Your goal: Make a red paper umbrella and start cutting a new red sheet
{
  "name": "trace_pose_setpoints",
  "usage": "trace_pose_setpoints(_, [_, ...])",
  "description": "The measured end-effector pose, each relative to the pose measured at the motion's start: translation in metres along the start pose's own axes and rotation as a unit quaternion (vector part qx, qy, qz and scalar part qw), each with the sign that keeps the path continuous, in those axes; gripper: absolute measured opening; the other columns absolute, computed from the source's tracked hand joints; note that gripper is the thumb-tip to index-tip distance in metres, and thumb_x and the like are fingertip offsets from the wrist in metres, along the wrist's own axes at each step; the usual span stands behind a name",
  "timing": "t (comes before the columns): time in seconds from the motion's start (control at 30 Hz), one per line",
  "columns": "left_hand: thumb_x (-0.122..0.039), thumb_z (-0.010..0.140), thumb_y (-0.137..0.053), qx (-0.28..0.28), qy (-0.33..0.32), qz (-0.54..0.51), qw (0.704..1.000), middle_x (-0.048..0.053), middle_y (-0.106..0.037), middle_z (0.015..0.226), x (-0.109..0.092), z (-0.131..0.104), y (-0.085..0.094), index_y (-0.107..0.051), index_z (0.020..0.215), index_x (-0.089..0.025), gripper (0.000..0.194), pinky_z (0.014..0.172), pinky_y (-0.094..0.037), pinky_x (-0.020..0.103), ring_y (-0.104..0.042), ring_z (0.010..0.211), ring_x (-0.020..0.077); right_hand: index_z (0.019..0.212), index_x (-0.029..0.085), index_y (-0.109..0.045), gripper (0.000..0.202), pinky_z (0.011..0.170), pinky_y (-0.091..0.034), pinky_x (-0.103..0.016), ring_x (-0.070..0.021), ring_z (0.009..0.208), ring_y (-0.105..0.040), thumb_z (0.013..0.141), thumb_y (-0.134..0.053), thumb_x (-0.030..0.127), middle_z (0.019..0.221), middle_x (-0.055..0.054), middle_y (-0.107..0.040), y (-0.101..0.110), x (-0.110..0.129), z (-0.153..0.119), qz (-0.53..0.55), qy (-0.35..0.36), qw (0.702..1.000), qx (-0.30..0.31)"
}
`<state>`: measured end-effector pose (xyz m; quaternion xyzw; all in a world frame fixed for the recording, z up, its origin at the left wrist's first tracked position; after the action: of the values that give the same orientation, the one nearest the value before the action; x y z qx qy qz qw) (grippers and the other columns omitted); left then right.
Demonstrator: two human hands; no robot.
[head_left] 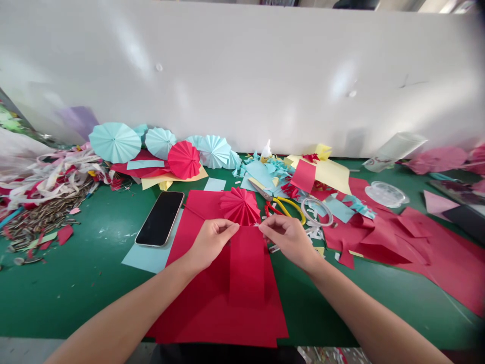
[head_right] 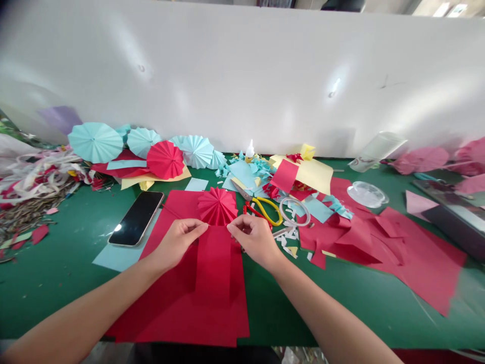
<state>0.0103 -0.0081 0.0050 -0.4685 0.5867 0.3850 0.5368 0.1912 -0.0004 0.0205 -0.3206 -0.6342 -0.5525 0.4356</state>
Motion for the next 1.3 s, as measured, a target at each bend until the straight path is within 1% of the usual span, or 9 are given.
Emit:
trace_pose_setpoints(0.2, [-0.043, 0.078, -0.052, 0.0, 0.02, -0.051, 0.999, 0.0, -0.056, 0.064, 0.001, -0.001, -0.002, -0.059, 0.071, -0.015, 0.03, 0.061, -0.045, 0.027, -0.054, 0.061, 0.0135, 0.062, 0.017, -0.055, 0.023, 0.046, -0.04, -0.022, -0.0105, 0.049, -0.05, 0.074, -0.055, 0.037, 0.056, 0.0, -0.055, 0.0, 0.001, -0.002, 0.038, -0.006, 0.999, 0.001])
trace_pose_setpoints(0.43, [-0.046, 0.076, -0.052, -0.001, 0.042, -0.051, 0.998, -0.002, -0.052, 0.06, -0.001, 0.0, -0.003, -0.055, 0.069, -0.015, 0.031, 0.055, -0.043, 0.024, -0.052, 0.056, 0.0114, 0.059, 0.017, -0.052, 0.026, 0.042, -0.037, -0.02, -0.0089, 0.046, -0.047, 0.072, -0.058, 0.039, 0.05, 0.003, -0.05, -0.002, -0.002, -0.002, 0.101, -0.029, 0.994, 0.01])
trace_pose_setpoints(0.6, [-0.038, 0.073, -0.059, 0.032, 0.012, 0.027, 0.999, 0.002, -0.063, 0.077, -0.001, -0.002, -0.003, -0.062, 0.084, -0.016, 0.024, 0.065, -0.045, 0.025, -0.059, 0.075, 0.0158, 0.062, 0.017, -0.052, 0.023, 0.043, -0.038, -0.02, -0.0085, 0.047, -0.047, 0.075, -0.055, 0.036, 0.054, 0.002, -0.05, -0.004, 0.0, -0.002, 0.076, -0.004, 0.997, 0.028])
trace_pose_setpoints(0.77, [-0.038, 0.076, -0.056, 0.052, 0.015, 0.056, 0.997, 0.006, -0.066, 0.084, -0.002, -0.004, -0.005, -0.063, 0.087, -0.015, 0.027, 0.067, -0.046, 0.028, -0.06, 0.078, 0.0192, 0.081, 0.018, -0.06, 0.018, 0.051, -0.041, -0.022, -0.0113, 0.059, -0.054, 0.078, -0.051, 0.033, 0.071, -0.001, -0.06, -0.006, 0.001, -0.003, -0.005, 0.04, 0.999, 0.035])
trace_pose_setpoints(0.93, [-0.038, 0.079, -0.05, 0.053, -0.024, 0.119, 0.991, 0.005, -0.065, 0.077, -0.002, -0.005, -0.006, -0.065, 0.084, -0.015, 0.028, 0.064, -0.043, 0.026, -0.058, 0.075, 0.0186, 0.072, 0.019, -0.061, 0.017, 0.061, -0.044, -0.025, -0.0143, 0.067, -0.057, 0.079, -0.049, 0.028, 0.073, -0.002, -0.064, -0.012, 0.002, -0.006, -0.058, 0.082, 0.993, 0.056])
trace_pose_setpoints(1.03, [-0.039, 0.082, -0.045, 0.057, -0.049, 0.154, 0.985, 0.003, -0.062, 0.071, -0.001, -0.006, -0.007, -0.064, 0.078, -0.015, 0.03, 0.059, -0.04, 0.024, -0.055, 0.069, 0.0169, 0.071, 0.019, -0.061, 0.014, 0.06, -0.043, -0.025, -0.0138, 0.065, -0.057, 0.077, -0.05, 0.025, 0.072, -0.002, -0.065, -0.014, 0.002, -0.007, -0.074, 0.09, 0.992, 0.049])
trace_pose_setpoints(1.13, [-0.039, 0.083, -0.043, 0.052, -0.076, 0.223, 0.971, 0.0, -0.052, 0.058, 0.001, -0.007, -0.007, -0.059, 0.066, -0.015, 0.033, 0.05, -0.032, 0.022, -0.048, 0.057, 0.0134, 0.068, 0.019, -0.06, 0.013, 0.057, -0.042, -0.023, -0.0125, 0.061, -0.054, 0.076, -0.05, 0.023, 0.067, -0.001, -0.062, -0.015, 0.001, -0.008, -0.079, 0.095, 0.991, 0.054])
trace_pose_setpoints(1.23, [-0.037, 0.084, -0.042, 0.057, -0.105, 0.283, 0.952, -0.003, -0.04, 0.05, 0.003, -0.008, -0.008, -0.052, 0.058, -0.016, 0.036, 0.046, -0.024, 0.023, -0.038, 0.049, 0.0104, 0.066, 0.019, -0.058, 0.012, 0.055, -0.041, -0.022, -0.0118, 0.059, -0.052, 0.075, -0.05, 0.02, 0.064, 0.0, -0.059, -0.016, -0.001, -0.008, -0.076, 0.102, 0.989, 0.08])
trace_pose_setpoints(1.3, [-0.036, 0.084, -0.041, 0.076, -0.114, 0.292, 0.946, -0.003, -0.04, 0.05, 0.003, -0.008, -0.009, -0.051, 0.057, -0.015, 0.035, 0.046, -0.023, 0.023, -0.036, 0.048, 0.0099, 0.065, 0.018, -0.058, 0.013, 0.054, -0.041, -0.022, -0.0116, 0.059, -0.052, 0.074, -0.049, 0.019, 0.063, 0.0, -0.058, -0.016, -0.002, -0.007, -0.074, 0.093, 0.988, 0.1])
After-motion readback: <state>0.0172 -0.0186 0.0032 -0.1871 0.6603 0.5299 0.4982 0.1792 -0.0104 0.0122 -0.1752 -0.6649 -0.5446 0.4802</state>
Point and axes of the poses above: each hand's wrist, its own z-axis towards the middle knuckle, its own y-axis out of the back of the hand, x = y × z, the point moved 1 cm from there along z, towards the middle knuckle
